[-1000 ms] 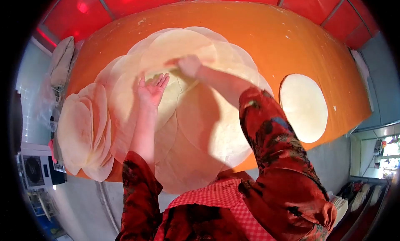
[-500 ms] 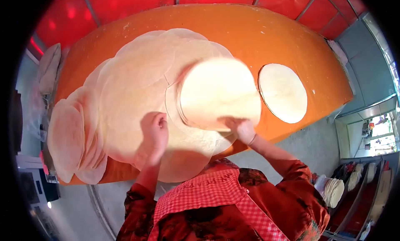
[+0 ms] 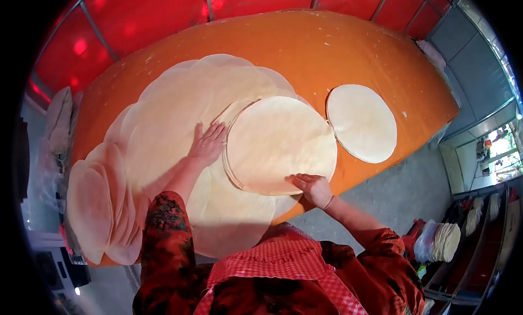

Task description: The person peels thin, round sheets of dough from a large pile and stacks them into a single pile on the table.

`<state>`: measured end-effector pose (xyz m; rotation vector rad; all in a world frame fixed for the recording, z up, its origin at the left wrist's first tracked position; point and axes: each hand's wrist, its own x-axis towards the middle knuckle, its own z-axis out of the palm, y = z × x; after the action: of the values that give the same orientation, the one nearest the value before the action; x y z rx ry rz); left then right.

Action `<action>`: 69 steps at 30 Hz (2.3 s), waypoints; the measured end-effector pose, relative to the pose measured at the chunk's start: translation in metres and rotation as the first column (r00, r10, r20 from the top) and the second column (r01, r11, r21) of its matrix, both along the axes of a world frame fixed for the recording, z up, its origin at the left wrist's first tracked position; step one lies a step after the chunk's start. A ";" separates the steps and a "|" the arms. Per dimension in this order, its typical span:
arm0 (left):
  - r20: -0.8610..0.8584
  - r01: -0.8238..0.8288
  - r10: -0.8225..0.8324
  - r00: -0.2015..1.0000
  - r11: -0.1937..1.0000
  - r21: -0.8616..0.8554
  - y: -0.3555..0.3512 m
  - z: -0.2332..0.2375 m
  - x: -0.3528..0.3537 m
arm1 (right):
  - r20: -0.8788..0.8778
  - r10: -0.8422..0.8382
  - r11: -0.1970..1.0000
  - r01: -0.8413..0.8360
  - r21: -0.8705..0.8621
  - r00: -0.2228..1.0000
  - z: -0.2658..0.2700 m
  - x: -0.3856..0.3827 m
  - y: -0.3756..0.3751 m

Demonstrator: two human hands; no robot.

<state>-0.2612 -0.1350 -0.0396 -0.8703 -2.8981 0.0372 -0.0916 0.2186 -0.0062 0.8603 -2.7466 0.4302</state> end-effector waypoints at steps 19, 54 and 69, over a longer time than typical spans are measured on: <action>0.007 -0.173 0.208 0.978 0.793 0.585 -0.057 -0.032 -0.013 | -0.100 -0.139 0.988 0.144 0.047 0.985 -0.035 -0.015 -0.098; 0.873 -0.891 -0.252 0.418 -0.300 0.340 0.024 -0.027 0.143 | -0.178 0.028 0.984 0.005 0.181 0.984 -0.031 -0.015 -0.120; 0.721 -0.869 -0.527 0.449 -0.443 0.218 0.030 -0.027 0.147 | -0.112 -0.054 0.982 0.074 0.176 0.992 -0.023 0.002 -0.131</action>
<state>-0.1138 -0.1050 -0.0665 0.8276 -1.4213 -3.0828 -0.0897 0.0879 -0.0293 0.8073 -2.7354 0.1210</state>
